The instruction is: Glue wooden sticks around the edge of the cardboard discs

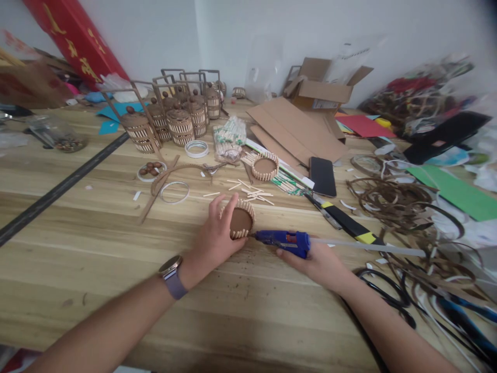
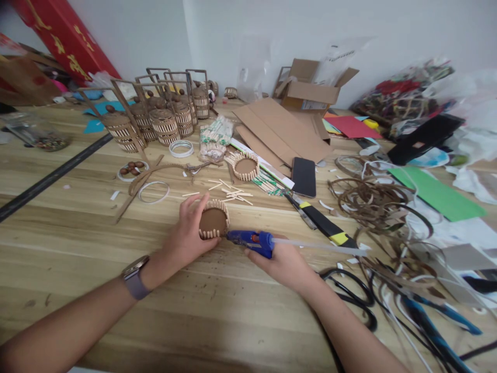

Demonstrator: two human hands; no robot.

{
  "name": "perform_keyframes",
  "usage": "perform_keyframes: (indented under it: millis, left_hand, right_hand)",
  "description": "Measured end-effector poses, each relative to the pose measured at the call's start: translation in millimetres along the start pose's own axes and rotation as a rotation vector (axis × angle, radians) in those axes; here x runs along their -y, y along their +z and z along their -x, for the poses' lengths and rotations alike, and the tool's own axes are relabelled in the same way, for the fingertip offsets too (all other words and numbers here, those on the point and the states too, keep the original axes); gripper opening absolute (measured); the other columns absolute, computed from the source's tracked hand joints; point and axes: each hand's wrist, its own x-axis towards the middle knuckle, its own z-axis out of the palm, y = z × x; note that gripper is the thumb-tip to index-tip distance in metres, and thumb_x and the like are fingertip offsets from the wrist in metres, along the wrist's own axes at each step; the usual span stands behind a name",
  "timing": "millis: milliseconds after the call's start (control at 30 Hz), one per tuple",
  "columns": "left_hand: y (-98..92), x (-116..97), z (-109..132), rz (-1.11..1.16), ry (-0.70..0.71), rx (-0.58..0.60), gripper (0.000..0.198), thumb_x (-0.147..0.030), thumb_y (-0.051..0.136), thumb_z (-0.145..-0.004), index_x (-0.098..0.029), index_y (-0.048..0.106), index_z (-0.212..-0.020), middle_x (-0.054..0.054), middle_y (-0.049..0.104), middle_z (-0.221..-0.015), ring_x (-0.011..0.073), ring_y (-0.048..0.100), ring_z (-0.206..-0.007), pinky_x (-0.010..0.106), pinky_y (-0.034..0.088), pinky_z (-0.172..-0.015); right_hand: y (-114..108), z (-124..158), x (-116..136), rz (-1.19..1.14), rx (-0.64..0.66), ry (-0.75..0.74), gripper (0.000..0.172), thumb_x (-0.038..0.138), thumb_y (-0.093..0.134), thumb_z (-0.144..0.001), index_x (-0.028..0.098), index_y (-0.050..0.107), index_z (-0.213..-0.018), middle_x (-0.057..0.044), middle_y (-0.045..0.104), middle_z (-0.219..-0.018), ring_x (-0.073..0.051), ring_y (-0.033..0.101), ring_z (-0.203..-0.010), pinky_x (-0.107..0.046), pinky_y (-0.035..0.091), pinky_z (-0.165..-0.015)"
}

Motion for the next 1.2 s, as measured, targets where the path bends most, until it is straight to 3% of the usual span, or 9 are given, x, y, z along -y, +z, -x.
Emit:
perform_keyframes:
  millis: [533, 1200]
  left_hand:
    - [0.6, 1.0, -0.3, -0.006, 0.022, -0.009, 0.106, -0.015, 0.080, -0.063, -0.030, 0.016, -0.147, 0.016, 0.028, -0.143, 0.0377, 0.034, -0.136, 0.054, 0.048, -0.100]
    - [0.8, 1.2, -0.2, -0.016, 0.020, -0.002, 0.106, -0.016, 0.080, -0.064, -0.027, 0.016, -0.147, 0.017, 0.027, -0.142, 0.0379, 0.031, -0.137, 0.053, 0.047, -0.100]
  right_hand:
    - [4.1, 0.1, -4.3, 0.038, -0.032, -0.057, 0.035, 0.044, 0.048, -0.086, 0.021, 0.071, -0.098, -0.009, 0.075, -0.099, -0.027, 0.070, -0.091, -0.036, 0.054, -0.080]
    - [7.5, 1.5, -7.7, 0.054, -0.045, -0.048, 0.037, 0.046, 0.048, -0.086, 0.019, 0.071, -0.094, -0.010, 0.075, -0.093, -0.027, 0.070, -0.086, -0.036, 0.054, -0.075]
